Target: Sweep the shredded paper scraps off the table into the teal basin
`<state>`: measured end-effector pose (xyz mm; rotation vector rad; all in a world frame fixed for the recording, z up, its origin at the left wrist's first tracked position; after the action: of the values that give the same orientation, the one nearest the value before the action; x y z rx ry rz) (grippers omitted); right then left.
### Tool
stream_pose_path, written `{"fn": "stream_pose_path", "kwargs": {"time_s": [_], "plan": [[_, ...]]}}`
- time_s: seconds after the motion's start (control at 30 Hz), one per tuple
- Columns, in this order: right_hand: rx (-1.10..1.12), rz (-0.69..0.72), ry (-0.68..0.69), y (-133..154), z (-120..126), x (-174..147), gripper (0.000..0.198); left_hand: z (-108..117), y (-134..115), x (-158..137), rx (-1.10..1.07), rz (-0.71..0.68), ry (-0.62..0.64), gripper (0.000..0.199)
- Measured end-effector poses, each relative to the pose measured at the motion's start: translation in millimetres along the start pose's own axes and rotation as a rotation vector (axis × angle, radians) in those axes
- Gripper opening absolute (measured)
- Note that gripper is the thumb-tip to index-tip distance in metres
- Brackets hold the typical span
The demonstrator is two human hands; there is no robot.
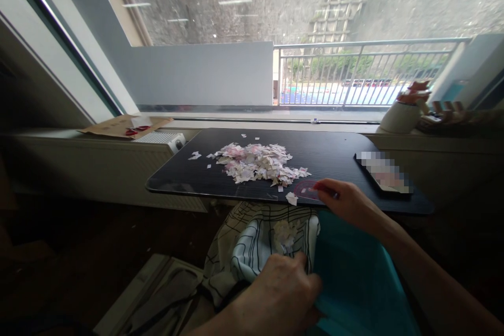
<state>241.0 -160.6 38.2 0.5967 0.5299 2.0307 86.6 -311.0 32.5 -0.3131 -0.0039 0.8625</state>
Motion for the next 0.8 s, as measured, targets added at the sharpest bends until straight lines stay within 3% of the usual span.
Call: {"fn": "stream_pose_path", "kwargs": {"time_s": [0.2,0.43,0.63,0.8], "plan": [[-0.037,-0.016,-0.027,-1,-2,7,0.026,-3,1,-1,0.019,0.005,-0.043,0.023],[0.068,0.030,0.100,0,-5,2,0.027,-1,1,0,0.028,-0.003,-0.045,0.021],[-0.050,-0.035,-0.131,-20,5,0,0.028,-2,0,2,0.011,-0.016,-0.058,0.022],[0.048,0.031,0.042,-14,0,-6,0.026,-4,1,1,0.040,0.005,-0.065,0.021]]}}
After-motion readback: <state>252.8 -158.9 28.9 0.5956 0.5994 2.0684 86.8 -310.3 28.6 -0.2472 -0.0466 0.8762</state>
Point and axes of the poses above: each hand's wrist, its own x-axis towards the middle knuckle, its own z-axis out of the back of the hand, y = z × x, the point moved 1 cm from there along x, towards the middle knuckle, and after that the axes turned 6 degrees about -z, right-handed, at the moved point
